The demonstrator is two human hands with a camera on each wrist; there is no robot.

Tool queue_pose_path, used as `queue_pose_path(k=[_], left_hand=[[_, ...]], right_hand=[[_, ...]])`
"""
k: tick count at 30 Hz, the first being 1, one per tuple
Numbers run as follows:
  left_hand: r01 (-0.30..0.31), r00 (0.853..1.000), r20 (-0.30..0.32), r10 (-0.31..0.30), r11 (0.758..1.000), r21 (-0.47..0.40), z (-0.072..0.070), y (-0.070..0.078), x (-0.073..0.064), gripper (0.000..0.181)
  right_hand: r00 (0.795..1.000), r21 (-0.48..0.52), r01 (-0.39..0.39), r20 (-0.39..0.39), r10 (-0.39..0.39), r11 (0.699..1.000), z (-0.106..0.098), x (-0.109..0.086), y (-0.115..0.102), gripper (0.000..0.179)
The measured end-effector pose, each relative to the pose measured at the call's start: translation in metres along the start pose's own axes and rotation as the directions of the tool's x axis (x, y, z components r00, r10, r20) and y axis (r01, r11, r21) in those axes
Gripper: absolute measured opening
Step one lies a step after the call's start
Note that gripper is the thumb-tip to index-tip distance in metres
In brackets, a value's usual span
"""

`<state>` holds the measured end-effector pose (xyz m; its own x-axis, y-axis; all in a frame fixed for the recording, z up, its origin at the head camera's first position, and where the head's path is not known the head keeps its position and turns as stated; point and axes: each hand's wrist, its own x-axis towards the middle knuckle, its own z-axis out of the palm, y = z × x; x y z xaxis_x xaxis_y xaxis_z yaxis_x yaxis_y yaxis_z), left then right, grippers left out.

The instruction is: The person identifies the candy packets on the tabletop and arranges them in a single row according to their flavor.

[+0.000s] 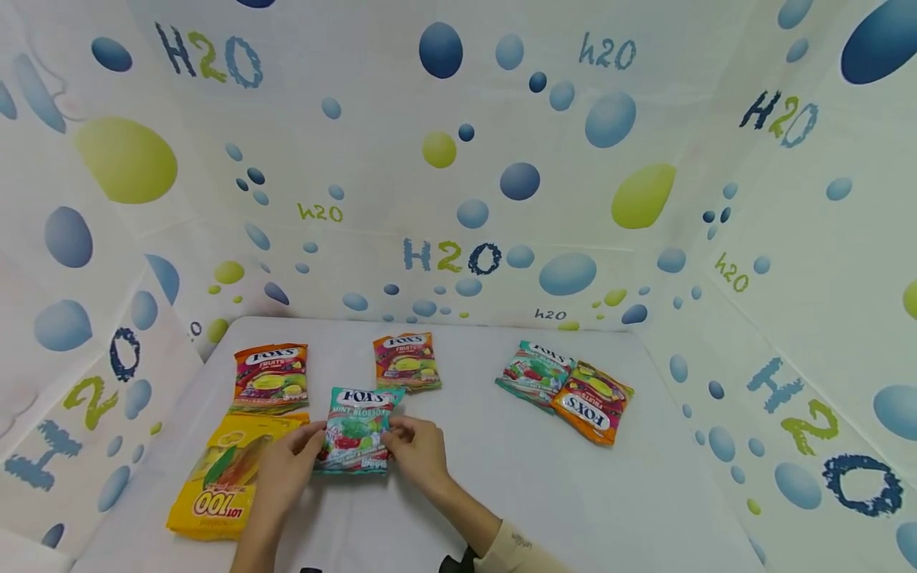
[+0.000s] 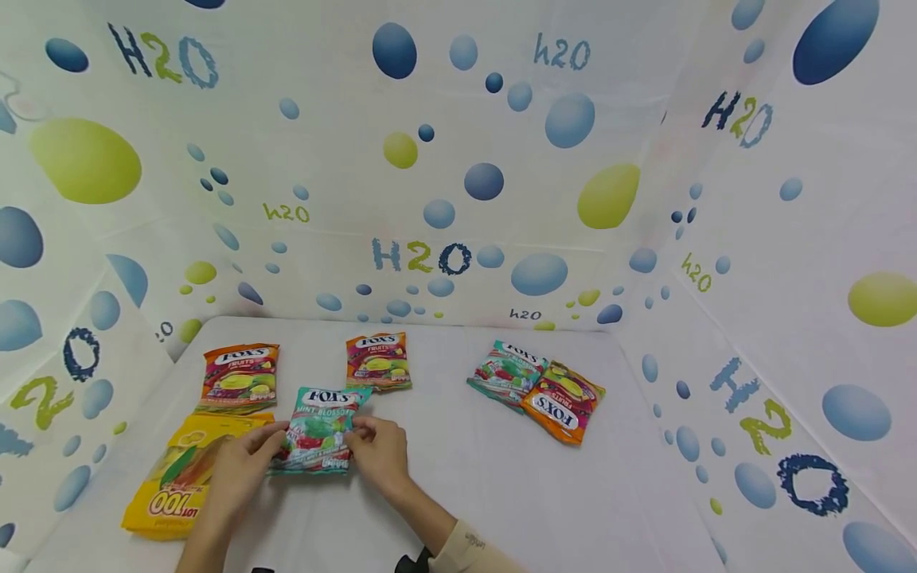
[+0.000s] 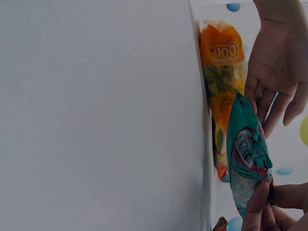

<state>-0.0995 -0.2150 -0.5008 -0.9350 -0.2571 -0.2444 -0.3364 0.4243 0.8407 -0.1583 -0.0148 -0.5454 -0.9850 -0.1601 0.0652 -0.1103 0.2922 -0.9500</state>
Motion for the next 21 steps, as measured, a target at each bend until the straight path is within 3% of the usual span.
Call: queue_pose_path(k=[9,21], left_hand=[[0.031,1.0,0.001,-0.032,0.994,0.105,0.004,0.006,-0.008,0.058],[0.009,1.0,0.028,-0.013,0.986,0.166,0.004,0.005,-0.015,0.063]], right_hand=[[1.0,0.02,-0.027,0.005,0.027,0.999,0.003,-0.008,0.005,0.02],[0.998,0.073,-0.042,0.046,0.039,0.996,0.003,-0.018,0.007,0.022]])
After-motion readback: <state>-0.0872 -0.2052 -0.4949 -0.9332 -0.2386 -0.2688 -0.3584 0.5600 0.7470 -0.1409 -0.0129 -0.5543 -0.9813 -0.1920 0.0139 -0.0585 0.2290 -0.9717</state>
